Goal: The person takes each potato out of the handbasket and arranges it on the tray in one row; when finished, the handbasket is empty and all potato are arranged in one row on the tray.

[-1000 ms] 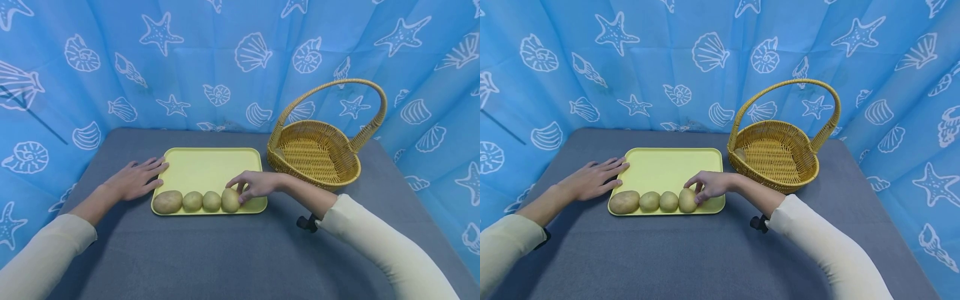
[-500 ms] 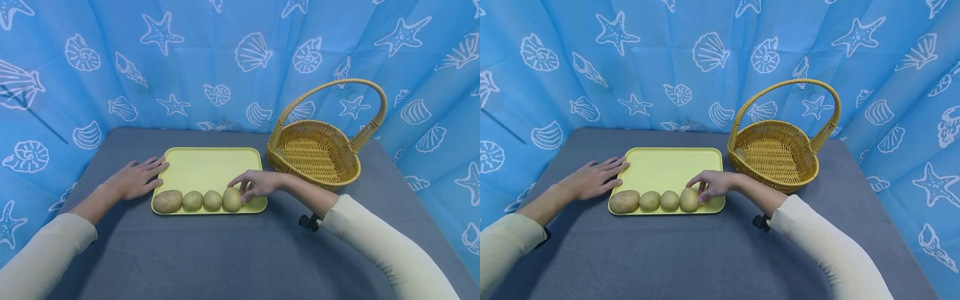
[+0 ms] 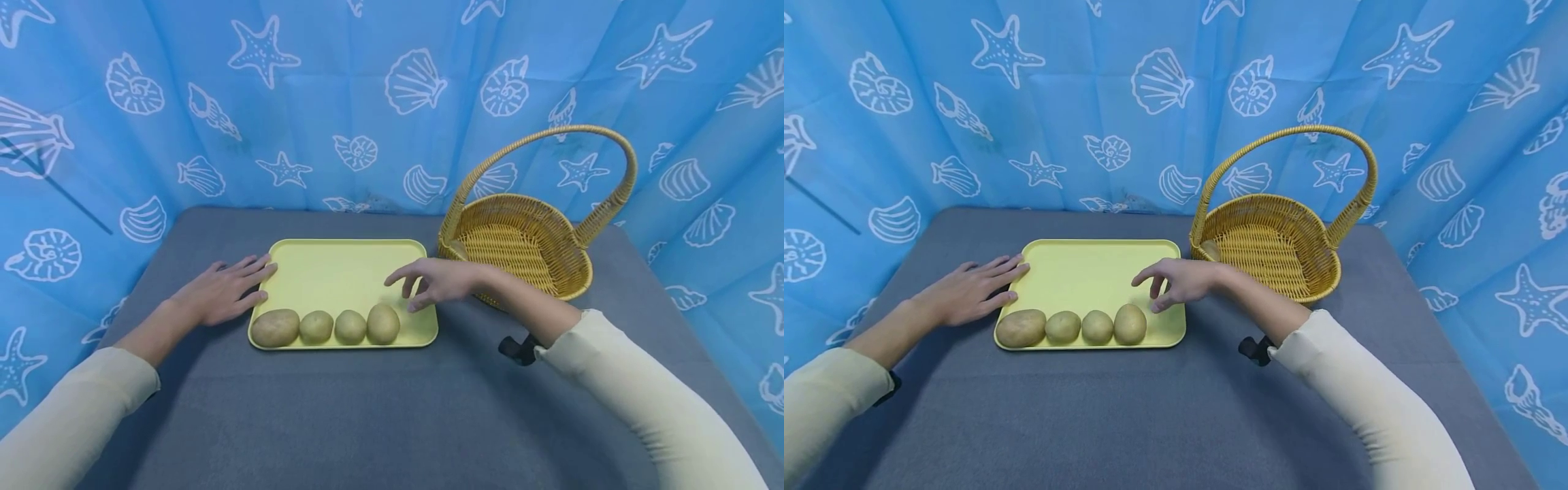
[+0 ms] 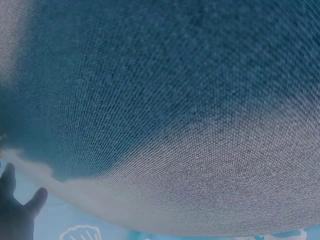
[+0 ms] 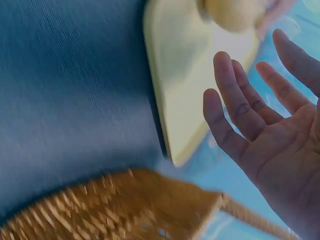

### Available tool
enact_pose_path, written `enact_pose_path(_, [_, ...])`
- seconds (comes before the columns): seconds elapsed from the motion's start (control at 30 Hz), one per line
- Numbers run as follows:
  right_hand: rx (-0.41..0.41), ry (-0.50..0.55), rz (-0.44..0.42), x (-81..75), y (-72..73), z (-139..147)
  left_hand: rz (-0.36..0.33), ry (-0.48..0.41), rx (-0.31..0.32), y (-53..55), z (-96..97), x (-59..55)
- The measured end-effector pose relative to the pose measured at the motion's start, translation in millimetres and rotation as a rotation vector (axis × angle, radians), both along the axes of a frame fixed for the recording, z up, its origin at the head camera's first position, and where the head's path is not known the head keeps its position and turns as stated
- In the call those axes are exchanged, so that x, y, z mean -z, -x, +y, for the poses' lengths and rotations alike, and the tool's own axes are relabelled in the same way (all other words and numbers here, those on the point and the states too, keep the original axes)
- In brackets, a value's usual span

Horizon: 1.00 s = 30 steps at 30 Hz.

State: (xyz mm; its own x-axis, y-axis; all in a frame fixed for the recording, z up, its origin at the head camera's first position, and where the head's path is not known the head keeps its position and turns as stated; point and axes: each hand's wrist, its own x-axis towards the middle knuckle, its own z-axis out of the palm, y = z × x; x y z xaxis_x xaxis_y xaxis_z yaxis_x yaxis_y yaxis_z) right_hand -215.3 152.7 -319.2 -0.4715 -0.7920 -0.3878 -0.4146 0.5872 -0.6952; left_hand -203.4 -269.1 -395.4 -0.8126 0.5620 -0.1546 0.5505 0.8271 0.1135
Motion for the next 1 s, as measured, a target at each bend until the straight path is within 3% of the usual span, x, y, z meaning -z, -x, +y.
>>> enact_pose_path(0.2, [0.08,0.063,0.072,-25.3,10.8,31,-0.002,-0.007,0.003,-1.3,1.8,-3.5])
enact_pose_path(0.37, [0.173,0.043,0.085,-39.9,20.7,59,0.002,0.002,0.0,0.6,-0.2,-5.3])
enact_pose_path(0.7, [0.347,-0.011,0.091,-38.6,38.7,93,0.0,0.007,0.001,0.3,-1.0,-1.1])
enact_pose_path(1.0, [0.389,-0.073,-0.053,-28.9,53.3,99,0.004,0.005,0.005,1.0,-0.4,0.8])
